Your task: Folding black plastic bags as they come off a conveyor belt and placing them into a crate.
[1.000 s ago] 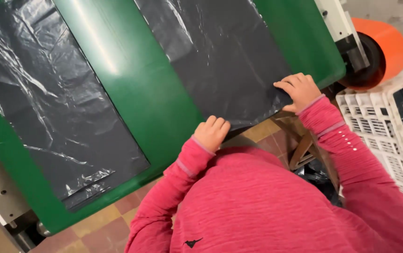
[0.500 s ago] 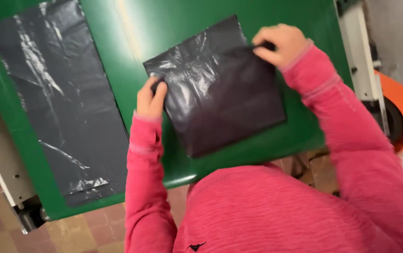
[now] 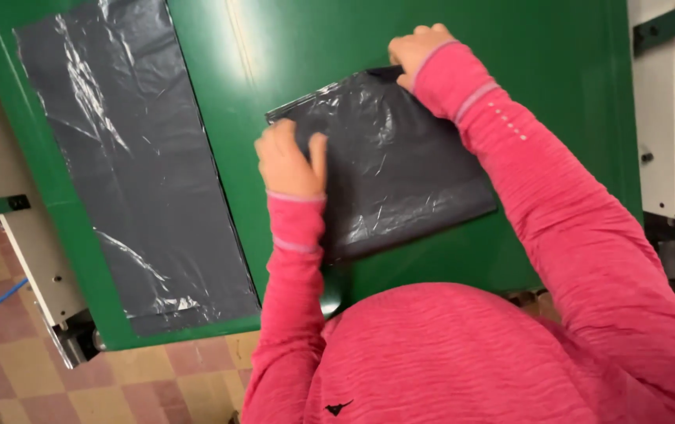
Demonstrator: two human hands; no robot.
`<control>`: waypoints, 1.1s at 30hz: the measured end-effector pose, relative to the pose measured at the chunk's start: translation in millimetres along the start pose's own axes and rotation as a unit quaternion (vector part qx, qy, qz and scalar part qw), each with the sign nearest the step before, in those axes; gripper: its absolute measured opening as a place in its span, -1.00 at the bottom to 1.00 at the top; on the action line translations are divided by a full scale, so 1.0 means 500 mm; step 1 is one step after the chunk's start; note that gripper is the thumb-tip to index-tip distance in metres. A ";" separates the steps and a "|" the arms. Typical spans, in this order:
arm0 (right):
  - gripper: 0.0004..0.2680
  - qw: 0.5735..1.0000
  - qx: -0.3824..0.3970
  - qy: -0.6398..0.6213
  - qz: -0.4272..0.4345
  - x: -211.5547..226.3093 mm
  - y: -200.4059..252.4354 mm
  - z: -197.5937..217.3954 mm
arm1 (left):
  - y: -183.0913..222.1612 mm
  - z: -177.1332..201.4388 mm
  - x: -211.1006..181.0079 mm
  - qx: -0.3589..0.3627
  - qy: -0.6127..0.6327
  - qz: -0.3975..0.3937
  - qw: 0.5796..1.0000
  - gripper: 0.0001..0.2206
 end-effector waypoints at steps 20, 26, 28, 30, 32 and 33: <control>-0.82 0.947 -0.291 -0.036 0.129 0.003 0.574 -0.093 | 0.385 0.045 0.008 -0.012 0.508 0.191 0.840 -0.24; -0.84 0.942 -0.286 0.005 0.177 0.015 0.616 -0.128 | 0.379 0.129 -0.059 0.013 0.051 -0.264 0.963 -0.61; -0.81 0.956 -0.249 0.009 0.154 0.043 0.621 -0.112 | 0.394 0.106 -0.049 0.029 0.037 -0.296 0.954 -0.69; -0.78 0.968 -0.213 0.016 0.135 0.088 0.615 -0.097 | 0.394 0.099 -0.058 0.042 0.022 -0.326 0.944 -0.77; -0.56 0.977 -0.087 -0.061 0.183 0.160 0.615 -0.098 | 0.399 0.080 -0.090 0.218 0.062 -0.372 0.900 -0.89; -0.56 0.978 -0.086 -0.062 0.179 0.160 0.629 -0.142 | 0.383 0.088 -0.118 0.220 0.064 -0.374 0.899 -0.89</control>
Point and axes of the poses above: each hand's wrist, its own y-axis away from the middle knuckle, its own z-axis out of the back of the hand, x = y × z, the point moved 5 cm from there along -y, towards the middle knuckle, and after that the axes turned 14 degrees about -z, right-handed, at the moved point
